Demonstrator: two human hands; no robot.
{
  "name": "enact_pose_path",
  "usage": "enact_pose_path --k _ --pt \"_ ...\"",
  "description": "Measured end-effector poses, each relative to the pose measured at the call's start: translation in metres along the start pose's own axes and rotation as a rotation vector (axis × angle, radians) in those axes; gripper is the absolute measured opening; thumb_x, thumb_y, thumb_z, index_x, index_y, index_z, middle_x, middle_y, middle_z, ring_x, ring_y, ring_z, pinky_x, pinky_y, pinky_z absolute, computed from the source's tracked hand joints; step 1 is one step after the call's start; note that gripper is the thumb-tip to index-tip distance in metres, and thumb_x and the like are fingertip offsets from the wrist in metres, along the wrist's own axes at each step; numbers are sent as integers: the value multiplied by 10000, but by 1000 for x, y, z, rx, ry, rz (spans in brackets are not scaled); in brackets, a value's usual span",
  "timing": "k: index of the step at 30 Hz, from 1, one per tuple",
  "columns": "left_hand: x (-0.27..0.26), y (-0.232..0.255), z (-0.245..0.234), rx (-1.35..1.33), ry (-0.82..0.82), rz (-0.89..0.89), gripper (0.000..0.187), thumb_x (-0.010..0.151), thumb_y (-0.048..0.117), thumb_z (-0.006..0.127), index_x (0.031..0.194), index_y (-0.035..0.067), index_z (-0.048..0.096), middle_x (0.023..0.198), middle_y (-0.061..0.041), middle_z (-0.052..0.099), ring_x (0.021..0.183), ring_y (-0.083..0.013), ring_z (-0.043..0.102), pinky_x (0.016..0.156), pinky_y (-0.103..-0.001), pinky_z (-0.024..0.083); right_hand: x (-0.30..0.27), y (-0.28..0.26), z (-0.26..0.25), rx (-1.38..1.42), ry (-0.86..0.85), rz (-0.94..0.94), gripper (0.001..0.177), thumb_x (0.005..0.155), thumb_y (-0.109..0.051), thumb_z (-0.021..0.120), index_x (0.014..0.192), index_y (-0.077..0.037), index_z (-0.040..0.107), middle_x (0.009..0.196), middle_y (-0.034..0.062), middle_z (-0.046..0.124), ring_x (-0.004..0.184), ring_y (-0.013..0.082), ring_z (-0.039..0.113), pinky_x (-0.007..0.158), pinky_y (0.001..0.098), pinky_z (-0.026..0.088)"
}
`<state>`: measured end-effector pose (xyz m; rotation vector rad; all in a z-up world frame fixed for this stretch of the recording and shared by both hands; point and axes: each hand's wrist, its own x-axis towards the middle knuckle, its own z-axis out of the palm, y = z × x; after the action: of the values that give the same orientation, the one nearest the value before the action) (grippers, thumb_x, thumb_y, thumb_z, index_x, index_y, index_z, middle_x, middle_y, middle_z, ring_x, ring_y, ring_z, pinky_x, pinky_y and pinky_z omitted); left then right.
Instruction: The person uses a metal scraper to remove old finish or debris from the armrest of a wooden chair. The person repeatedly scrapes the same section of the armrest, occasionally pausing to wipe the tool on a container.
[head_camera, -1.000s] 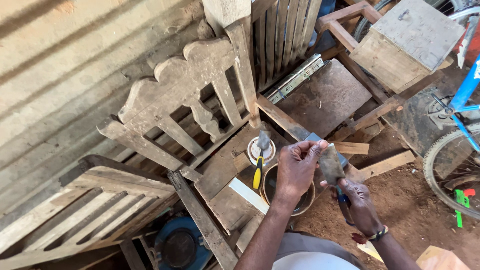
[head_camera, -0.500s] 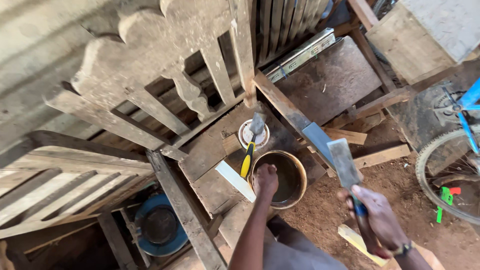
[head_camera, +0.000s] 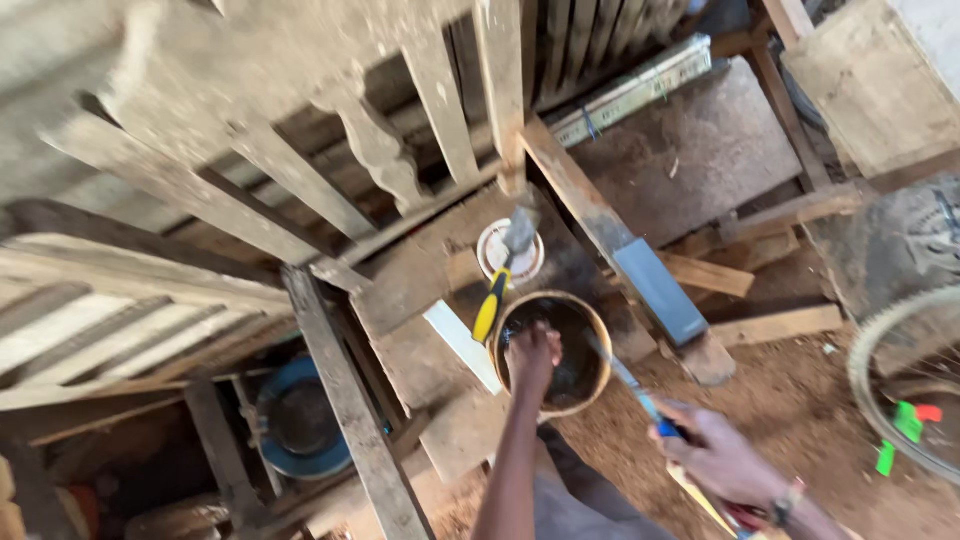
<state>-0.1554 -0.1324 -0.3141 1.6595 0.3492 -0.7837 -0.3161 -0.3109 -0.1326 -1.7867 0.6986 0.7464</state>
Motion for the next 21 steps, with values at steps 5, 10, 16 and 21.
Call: enact_pose_path --k 5,10,16,21 --pt "-40 -6 -14 300 192 195 334 1005 308 539 907 65 746 820 -158 736 773 -362 722 755 -488 561 72 -52 32 -513 -147 176 489 898 -73 525 1386 -98 514 833 150 689 767 262 719 727 421 594" --pt "-33 -32 -20 412 207 281 255 969 261 623 1085 83 764 960 -169 767 871 -345 713 828 -483 553 106 -79 50 -802 -109 128 353 833 -113 610 1156 17 668 1114 239 703 1087 367 679 955 463 548" --pt "-50 -11 -6 -211 -7 -289 677 881 276 810 1412 49 457 1077 -125 714 894 -223 696 769 -338 588 16 -78 36 -671 0 -14 689 834 -38 550 1505 -126 420 1235 181 653 1139 315 681 999 432 530" --pt "-81 52 3 -372 -108 -208 528 824 143 835 1259 29 558 996 -88 719 816 -172 729 682 -318 643 -56 -52 23 -625 269 -326 804 780 -126 690 1540 -172 432 1401 182 546 1201 388 598 954 458 502"
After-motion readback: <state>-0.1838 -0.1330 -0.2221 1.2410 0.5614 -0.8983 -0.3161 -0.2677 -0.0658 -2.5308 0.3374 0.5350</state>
